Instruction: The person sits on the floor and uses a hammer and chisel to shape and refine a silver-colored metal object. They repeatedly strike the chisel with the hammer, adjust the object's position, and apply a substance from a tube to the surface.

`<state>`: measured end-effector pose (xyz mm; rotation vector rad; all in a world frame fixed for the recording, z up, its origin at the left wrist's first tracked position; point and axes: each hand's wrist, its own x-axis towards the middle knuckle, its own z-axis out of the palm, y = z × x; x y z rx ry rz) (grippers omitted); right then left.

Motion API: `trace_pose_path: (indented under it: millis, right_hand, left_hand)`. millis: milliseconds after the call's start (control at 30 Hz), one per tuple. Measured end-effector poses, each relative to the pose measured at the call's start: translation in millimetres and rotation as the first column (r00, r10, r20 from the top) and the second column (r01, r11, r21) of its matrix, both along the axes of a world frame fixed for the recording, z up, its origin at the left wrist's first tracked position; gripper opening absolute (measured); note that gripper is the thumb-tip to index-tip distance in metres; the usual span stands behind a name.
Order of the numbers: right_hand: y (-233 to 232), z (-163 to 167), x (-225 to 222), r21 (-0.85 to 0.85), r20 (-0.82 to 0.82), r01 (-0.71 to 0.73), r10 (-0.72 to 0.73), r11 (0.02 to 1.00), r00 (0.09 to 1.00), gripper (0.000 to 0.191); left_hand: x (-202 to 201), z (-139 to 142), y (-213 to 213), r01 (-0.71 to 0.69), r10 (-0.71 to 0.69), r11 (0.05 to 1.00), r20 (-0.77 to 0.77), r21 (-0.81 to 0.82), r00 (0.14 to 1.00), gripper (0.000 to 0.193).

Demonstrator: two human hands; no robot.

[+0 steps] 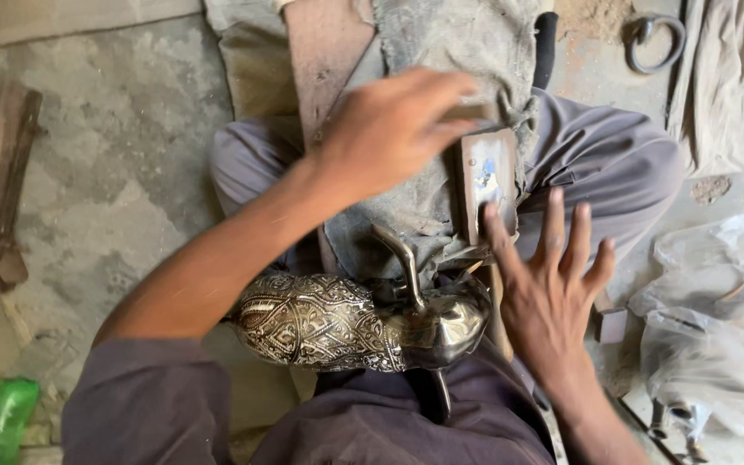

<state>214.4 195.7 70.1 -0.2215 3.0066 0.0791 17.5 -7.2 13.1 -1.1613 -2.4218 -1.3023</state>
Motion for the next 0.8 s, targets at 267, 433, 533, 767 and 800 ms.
trace_pose_path:
  millis: [267,433,533,767,800]
  right_hand:
    - [-6,10,9,-0.048,0.089,0.148,-0.143,0.988,0.986,0.068]
    - [3,-7,-18,0.186,0.049,0.046,-0.056,0.981,0.997,0.074]
    - [4,-3,-9,0.161,0.105,0.096,-0.113,0.982,0.988,0.079]
    - [14,-17,-12,-0.115,0.218,-0.023,0.048,0.993,0.975,0.071]
    - [19,-21,-19,0.189,0.223,-0.126,0.082,0.974,0.971,0.067]
  left_hand:
    - [4,-61,46,0.030,-0.033,0.993,-0.028,-0.116,0.999,0.023]
    - [1,-64,48,-0.017,0.010,0.997,-0.086,-0.074,0.996,0.028]
    - [1,-66,48,-0.011,0.004,0.997,-0.094,-0.078,0.996,0.030]
    - [2,-65,50,0.005,-0.010,0.996,-0.057,-0.088,0.998,0.031]
    - [0,-65,50,0.007,-0.012,0.996,-0.048,-0.094,0.999,0.030]
